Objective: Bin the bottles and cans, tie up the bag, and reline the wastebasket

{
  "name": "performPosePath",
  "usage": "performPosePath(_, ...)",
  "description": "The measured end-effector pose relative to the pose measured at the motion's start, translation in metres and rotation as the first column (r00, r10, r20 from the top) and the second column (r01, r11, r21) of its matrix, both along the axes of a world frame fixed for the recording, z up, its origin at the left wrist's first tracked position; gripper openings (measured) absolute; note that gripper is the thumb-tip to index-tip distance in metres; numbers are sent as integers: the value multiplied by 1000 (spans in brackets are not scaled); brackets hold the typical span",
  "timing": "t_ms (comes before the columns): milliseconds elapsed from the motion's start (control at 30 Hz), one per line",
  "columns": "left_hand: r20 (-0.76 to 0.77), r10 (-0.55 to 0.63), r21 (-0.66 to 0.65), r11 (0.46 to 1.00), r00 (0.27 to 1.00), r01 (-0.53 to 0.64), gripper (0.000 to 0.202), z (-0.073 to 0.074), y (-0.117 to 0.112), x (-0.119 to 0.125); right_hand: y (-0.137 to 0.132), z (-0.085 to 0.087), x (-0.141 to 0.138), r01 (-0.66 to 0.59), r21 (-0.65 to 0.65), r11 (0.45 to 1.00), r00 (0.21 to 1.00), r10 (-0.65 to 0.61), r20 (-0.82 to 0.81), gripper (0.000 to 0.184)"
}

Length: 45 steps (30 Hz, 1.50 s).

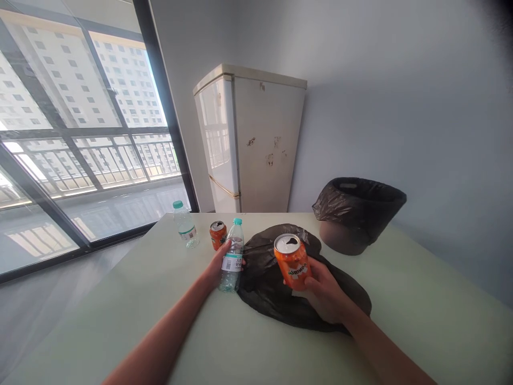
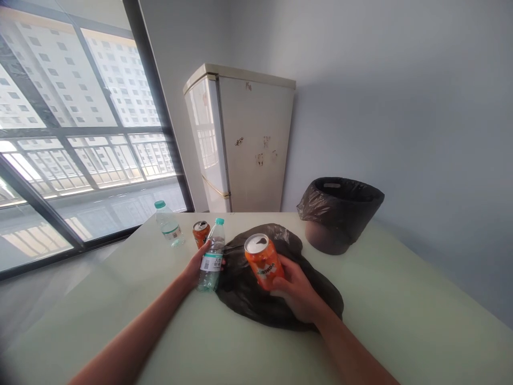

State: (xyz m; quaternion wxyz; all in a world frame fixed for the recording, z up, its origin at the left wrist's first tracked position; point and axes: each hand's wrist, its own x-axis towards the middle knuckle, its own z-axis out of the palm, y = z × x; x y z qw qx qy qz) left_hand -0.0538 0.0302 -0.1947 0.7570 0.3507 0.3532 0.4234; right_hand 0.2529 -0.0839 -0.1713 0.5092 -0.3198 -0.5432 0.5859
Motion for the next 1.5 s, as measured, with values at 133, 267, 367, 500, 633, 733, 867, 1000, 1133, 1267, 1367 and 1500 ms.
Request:
performPosePath(133,4,24,23,999,1000,-24,41,-4,1,0,-1,2,0,-1,10,1000,1000,1,5,63)
performPosePath(267,33,24,46,999,999,-26,45,-11,4,0,-4,4,0,22,-43,999,1000,-23,-18,71)
performPosePath(367,42,24,54,998,999,-26,46,-12,5,0,-5,5,-2,25,-80,996,999,-28,-45,78)
performPosePath(500,48,17,50,999,999,-19,46,-11,4,0,-6,7,-4,28,-80,996,998,-33,-56,80)
performPosePath(633,49,10,65,998,999,-13,46,-11,3,0,-6,5,-3,-9,-68,998,998,5,-61,80)
performPosePath(733,62,17,54,998,998,-20,46,-11,3,0,-5,3,-2,-18,-69,997,998,14,-61,81)
performPosePath(867,76,22,35,999,997,-24,45,-11,3,1,-5,2,-3,-19,-65,998,998,15,-54,78)
performPosePath(1000,64,14,68,998,998,-18,43,-11,4,1,-4,0,-2,-10,-55,998,999,8,-43,76)
performPosePath(1133,43,11,75,997,999,-15,46,-12,5,1,-2,-5,-1,-33,-65,997,999,31,-27,77)
performPosePath(1267,42,10,70,997,999,-13,48,-12,4,0,-1,-7,0,-62,-49,997,998,62,0,75)
performPosePath(1367,48,8,89,996,999,-12,50,-12,3,0,-2,-4,2,-116,-27,993,993,116,9,71)
performPosePath(1500,62,13,116,993,998,-20,54,-15,4,1,-8,4,3,-302,28,953,953,301,45,67)
